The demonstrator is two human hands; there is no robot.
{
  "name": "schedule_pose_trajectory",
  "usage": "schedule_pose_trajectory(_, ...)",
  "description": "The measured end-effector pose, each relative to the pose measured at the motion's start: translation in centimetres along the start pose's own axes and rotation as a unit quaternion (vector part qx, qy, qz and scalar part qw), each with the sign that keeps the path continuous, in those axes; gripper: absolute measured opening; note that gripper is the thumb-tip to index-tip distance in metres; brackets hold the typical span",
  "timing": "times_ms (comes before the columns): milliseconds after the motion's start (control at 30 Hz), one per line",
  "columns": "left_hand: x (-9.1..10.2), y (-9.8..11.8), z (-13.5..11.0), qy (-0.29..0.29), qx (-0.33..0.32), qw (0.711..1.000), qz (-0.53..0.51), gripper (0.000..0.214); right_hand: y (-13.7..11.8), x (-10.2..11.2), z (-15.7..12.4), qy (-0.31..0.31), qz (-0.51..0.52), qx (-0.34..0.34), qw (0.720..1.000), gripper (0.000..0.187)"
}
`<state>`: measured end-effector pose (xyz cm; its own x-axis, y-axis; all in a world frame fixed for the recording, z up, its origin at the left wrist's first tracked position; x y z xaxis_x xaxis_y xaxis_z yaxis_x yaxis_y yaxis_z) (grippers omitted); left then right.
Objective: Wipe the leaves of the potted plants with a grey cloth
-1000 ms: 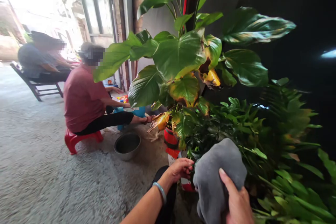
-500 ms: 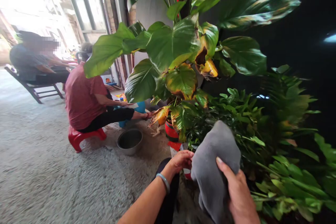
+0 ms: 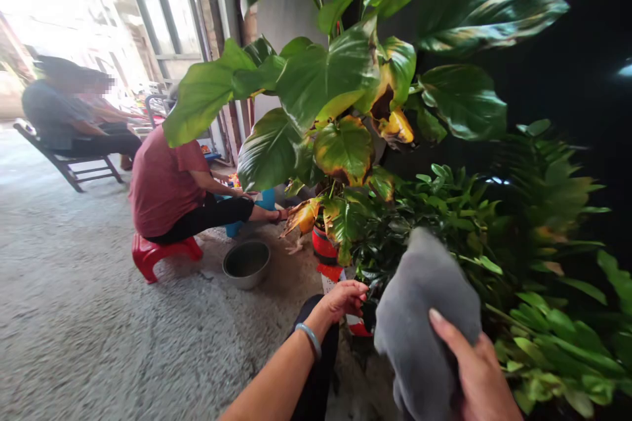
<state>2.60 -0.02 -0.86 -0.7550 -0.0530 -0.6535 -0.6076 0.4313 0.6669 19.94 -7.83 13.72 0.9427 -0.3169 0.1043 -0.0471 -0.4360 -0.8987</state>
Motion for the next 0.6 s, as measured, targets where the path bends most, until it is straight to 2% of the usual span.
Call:
schedule_pose_trajectory(33, -0.1, 0.1, -0.1, -0.003, 0.0, 1.0, 0.006, 0.032, -0.4, -0.4, 0.7, 0.025, 0.029, 0.023, 0.999, 0.069)
schedule_pose_trajectory(100, -0.3, 0.2, -0.3, -0.006, 0.003, 1.0, 0.011, 0.035, 0.5, -1.4, 2.0, 0.035, 0.045, 0.035, 0.998, 0.065)
schedule_pose_trajectory(200, -0.2, 0.4, -0.3, -0.006, 0.011, 1.0, 0.006, 0.04, 4.9, -2.3, 2.5, -0.031, -0.021, -0.015, 0.999, 0.053)
schedule_pose_trajectory(267, 0.0, 0.4, -0.2, -0.006, 0.012, 1.0, 0.003, 0.041, 7.5, -2.4, 1.7, -0.077, -0.075, -0.009, 0.994, 0.046)
schedule_pose_trajectory(333, 0.2, 0.3, 0.0, -0.001, 0.008, 1.0, -0.002, 0.038, 8.2, -1.9, 0.5, -0.086, -0.105, 0.011, 0.991, 0.047)
schedule_pose_trajectory(433, 0.2, 0.1, 0.1, 0.005, -0.004, 1.0, -0.01, 0.035, 5.4, -0.7, -0.5, -0.06, -0.097, -0.001, 0.993, 0.057)
schedule_pose_trajectory(533, 0.0, 0.1, 0.0, 0.005, 0.003, 1.0, 0.004, 0.037, 1.1, 0.7, 0.6, 0.034, -0.036, 0.025, 0.998, 0.065)
schedule_pose_trajectory(600, -0.1, 0.2, -0.1, 0.006, 0.007, 1.0, 0.012, 0.038, -0.1, 1.5, 2.1, 0.094, 0.021, 0.055, 0.994, 0.066)
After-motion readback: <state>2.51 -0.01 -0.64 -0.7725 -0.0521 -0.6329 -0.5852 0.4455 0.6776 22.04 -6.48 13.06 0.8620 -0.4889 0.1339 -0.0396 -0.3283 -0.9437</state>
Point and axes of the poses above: each hand's wrist, its own z-axis towards the middle knuckle, its own x-axis out of the back of the hand, y = z × x, the point moved 1 cm from there along z, towards the middle knuckle, and after that the axes turned 9 degrees about -z, right-handed, at the moved point
